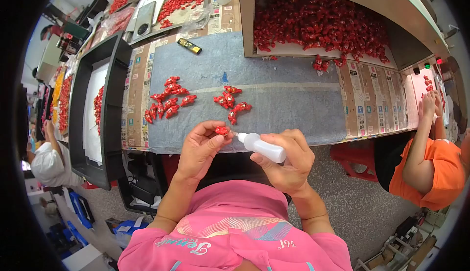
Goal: The person retrieves figurine parts from a dispenser opening onto the table, applies glue to the parts using a squeeze bottle, and attaches small pieces to the figurines by hand.
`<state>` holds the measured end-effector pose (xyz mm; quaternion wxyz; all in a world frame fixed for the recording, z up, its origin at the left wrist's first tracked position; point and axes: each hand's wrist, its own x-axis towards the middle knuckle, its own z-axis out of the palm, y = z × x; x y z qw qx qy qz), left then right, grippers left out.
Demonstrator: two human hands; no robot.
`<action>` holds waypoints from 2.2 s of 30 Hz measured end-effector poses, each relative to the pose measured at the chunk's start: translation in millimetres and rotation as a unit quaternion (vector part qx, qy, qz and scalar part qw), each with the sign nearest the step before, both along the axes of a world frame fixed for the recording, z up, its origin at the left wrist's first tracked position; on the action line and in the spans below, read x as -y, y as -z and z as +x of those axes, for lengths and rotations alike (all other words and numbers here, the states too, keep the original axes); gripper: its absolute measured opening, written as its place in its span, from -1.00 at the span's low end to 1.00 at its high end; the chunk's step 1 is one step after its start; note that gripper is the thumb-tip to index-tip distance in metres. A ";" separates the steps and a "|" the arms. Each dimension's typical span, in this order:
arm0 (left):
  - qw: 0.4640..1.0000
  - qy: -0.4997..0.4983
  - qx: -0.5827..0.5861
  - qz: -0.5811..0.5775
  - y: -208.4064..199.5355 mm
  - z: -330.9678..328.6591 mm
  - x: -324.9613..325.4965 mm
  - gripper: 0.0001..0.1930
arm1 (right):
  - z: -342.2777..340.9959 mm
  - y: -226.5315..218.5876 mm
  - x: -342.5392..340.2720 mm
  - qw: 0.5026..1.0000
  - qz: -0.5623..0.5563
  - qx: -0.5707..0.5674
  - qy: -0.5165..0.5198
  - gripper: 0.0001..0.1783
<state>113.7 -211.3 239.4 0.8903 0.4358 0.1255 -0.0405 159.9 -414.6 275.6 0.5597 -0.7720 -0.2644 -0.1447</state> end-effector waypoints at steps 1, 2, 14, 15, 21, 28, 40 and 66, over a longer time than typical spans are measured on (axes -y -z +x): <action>1.000 0.000 0.000 0.000 -0.1 -0.1 0.1 -0.71 | -0.5 -0.5 0.5 1.000 0.000 0.000 0.000 -0.57; 1.000 -0.001 -0.001 0.001 -0.3 -0.2 0.3 -0.71 | -1.2 -1.4 0.9 1.000 -0.004 -0.001 0.000 -0.57; 1.000 -0.001 -0.001 0.010 1.3 -0.6 1.1 -0.71 | -5.6 -6.6 2.3 1.000 -0.019 -0.004 -0.002 -0.58; 1.000 -0.001 0.001 0.011 1.3 -0.6 1.1 -0.71 | -6.3 -6.3 2.0 1.000 -0.014 -0.011 -0.001 -0.57; 1.000 0.003 0.005 0.020 3.2 -0.6 1.0 -0.72 | -7.5 -6.9 1.5 1.000 -0.014 -0.017 -0.004 -0.57; 1.000 0.011 0.006 0.022 2.0 0.0 0.7 -0.72 | -7.3 -6.8 1.0 1.000 -0.017 -0.005 -0.009 -0.56; 1.000 0.017 0.007 0.022 1.5 0.3 0.9 -0.73 | -6.1 -9.2 1.7 1.000 -0.019 -0.003 -0.011 -0.59; 1.000 0.000 -0.018 -0.018 -5.6 -6.0 -5.3 -0.73 | 50.6 45.1 -3.0 0.984 0.061 -0.160 0.058 -0.62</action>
